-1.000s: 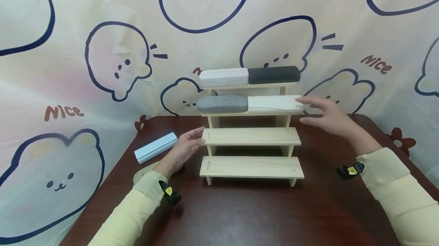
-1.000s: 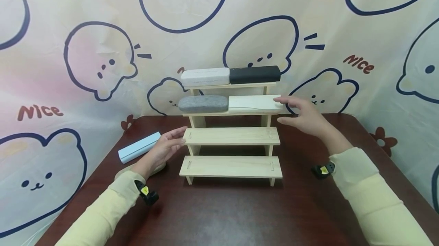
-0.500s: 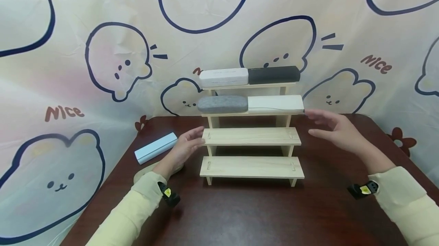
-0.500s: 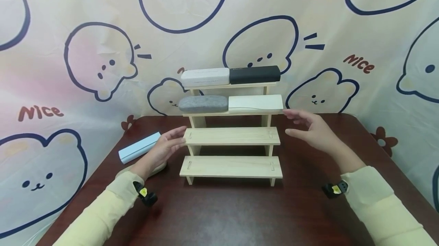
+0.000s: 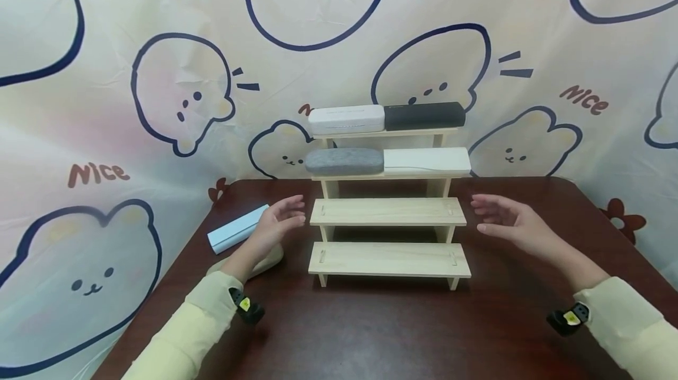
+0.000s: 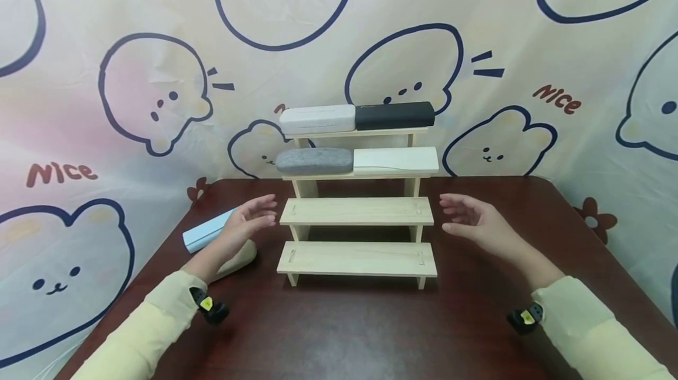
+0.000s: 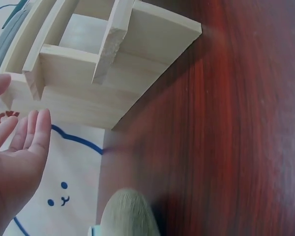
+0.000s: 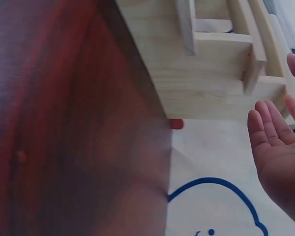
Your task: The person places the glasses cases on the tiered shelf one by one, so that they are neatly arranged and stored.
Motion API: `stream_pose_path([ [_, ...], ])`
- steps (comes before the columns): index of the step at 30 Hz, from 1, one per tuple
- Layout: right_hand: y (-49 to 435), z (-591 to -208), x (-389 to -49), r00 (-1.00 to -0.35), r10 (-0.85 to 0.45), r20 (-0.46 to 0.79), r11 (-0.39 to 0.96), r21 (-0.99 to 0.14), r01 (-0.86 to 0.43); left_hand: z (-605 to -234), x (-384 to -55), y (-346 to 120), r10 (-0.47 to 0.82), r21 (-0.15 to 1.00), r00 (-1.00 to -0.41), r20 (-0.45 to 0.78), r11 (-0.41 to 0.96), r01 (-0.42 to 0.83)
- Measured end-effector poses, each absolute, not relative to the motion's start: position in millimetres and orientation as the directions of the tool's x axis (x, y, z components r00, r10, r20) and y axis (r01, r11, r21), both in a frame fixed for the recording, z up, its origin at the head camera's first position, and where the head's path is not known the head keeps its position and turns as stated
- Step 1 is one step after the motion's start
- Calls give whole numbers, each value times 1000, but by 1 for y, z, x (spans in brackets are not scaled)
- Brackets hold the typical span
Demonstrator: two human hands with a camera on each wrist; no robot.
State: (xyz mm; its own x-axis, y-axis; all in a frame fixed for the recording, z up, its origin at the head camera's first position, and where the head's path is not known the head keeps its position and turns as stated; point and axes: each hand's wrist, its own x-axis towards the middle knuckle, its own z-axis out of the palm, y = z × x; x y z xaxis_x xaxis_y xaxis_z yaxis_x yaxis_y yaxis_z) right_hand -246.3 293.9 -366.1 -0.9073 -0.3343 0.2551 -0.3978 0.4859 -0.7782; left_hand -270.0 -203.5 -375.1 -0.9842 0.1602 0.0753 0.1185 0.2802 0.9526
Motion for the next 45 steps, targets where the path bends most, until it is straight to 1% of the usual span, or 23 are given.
stream_pose_path([
  [6, 294, -378, -240, -923, -344, 173, 471, -819, -329, -371, -263, -219, 163, 917, -979, 124, 359, 176],
  [11, 294, -384, -238, -923, -361, 135, 431, -853, -293, -370, -258, -232, 150, 891, -973, 175, 397, 222],
  [21, 292, -406, -236, -921, -388, 40, 397, -894, -206, -376, -241, -251, 152, 903, -948, 279, 295, 313],
  [23, 291, -410, -235, -917, -397, 28, 375, -907, -190, -378, -239, -256, 158, 893, -941, 299, 301, 335],
  [35, 281, -425, -227, -905, -422, -56, 267, -961, -65, -388, -222, -277, 155, 817, -929, 335, 444, 369],
  [39, 280, -427, -228, -898, -436, -65, 229, -973, -40, -392, -218, -286, 165, 746, -910, 381, 526, 408],
  [45, 277, -431, -229, -878, -470, -86, 186, -983, -4, -400, -213, -298, 189, 643, -867, 462, 602, 474],
])
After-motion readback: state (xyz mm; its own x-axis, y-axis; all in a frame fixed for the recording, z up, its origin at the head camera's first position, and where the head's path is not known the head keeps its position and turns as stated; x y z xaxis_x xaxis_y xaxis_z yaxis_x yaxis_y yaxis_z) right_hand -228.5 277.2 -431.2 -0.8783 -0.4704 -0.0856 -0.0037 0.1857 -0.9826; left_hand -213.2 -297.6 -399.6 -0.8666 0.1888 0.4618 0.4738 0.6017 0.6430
